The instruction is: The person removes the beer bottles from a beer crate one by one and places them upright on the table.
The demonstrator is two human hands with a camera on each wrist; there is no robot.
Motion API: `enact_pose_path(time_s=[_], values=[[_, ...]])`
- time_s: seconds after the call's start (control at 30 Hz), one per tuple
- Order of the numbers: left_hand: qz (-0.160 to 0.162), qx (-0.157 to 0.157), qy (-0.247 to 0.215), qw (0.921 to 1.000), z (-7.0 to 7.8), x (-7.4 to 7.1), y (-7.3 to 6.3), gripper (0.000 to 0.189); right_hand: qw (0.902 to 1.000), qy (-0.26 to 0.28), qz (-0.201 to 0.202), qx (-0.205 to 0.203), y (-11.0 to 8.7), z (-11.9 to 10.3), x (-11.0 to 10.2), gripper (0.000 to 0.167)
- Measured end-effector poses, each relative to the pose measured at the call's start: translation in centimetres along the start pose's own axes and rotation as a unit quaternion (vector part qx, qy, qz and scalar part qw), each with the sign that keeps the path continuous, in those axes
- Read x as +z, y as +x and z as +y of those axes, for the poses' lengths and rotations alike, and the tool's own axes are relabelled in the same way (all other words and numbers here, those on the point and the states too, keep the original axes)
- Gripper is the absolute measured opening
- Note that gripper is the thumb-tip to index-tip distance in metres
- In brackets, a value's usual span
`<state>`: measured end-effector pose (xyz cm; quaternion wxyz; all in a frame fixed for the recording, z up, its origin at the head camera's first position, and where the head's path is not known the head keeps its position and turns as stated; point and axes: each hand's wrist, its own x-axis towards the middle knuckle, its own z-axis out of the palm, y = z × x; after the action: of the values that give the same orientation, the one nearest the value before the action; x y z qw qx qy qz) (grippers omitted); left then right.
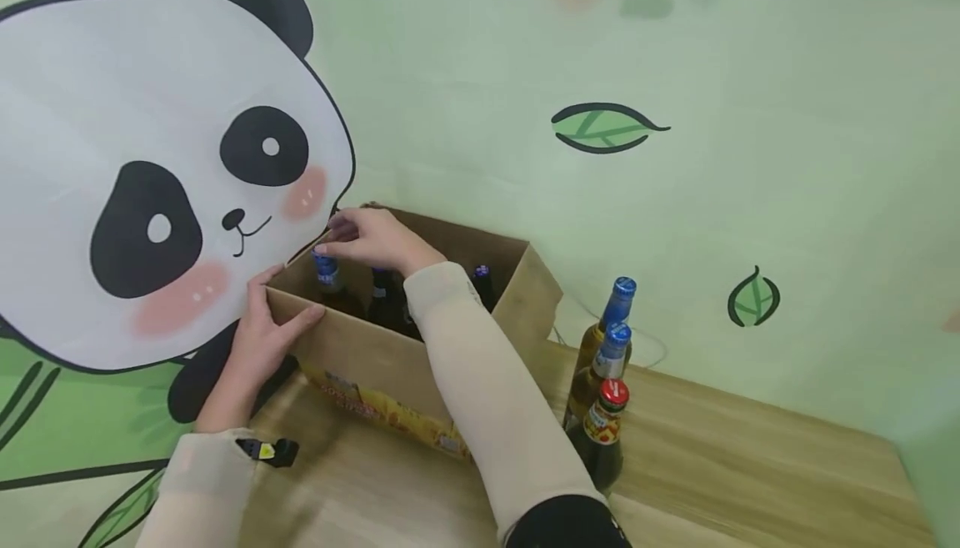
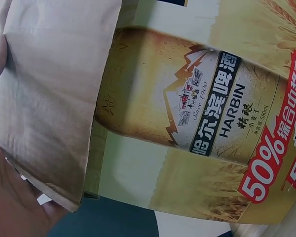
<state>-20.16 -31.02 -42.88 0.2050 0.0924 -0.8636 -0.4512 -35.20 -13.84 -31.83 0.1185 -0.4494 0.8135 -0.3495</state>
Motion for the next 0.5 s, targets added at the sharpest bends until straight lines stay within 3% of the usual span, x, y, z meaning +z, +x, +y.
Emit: enact_pose_path(time_s=[0.17, 0.33, 0.5], values=[[0.003, -0.008, 0.007, 0.9999, 0.1, -0.6, 0.2, 0.100, 0.9993, 0.007, -0.036, -0.012, 0.7, 0.2, 1.0, 0.059], [0.007, 0.004, -0.002, 1.0000, 0.2, -0.4, 0.6, 0.099, 0.9991, 0.024, -0.031, 0.012, 0.9, 0.8, 1.4, 0.059], [-0.001, -0.003, -0.005, 1.0000, 0.0, 0.0, 0.4, 0.099, 0.9953, 0.071, -0.057, 0.034, 0.9, 1.7, 2.2, 0.062]])
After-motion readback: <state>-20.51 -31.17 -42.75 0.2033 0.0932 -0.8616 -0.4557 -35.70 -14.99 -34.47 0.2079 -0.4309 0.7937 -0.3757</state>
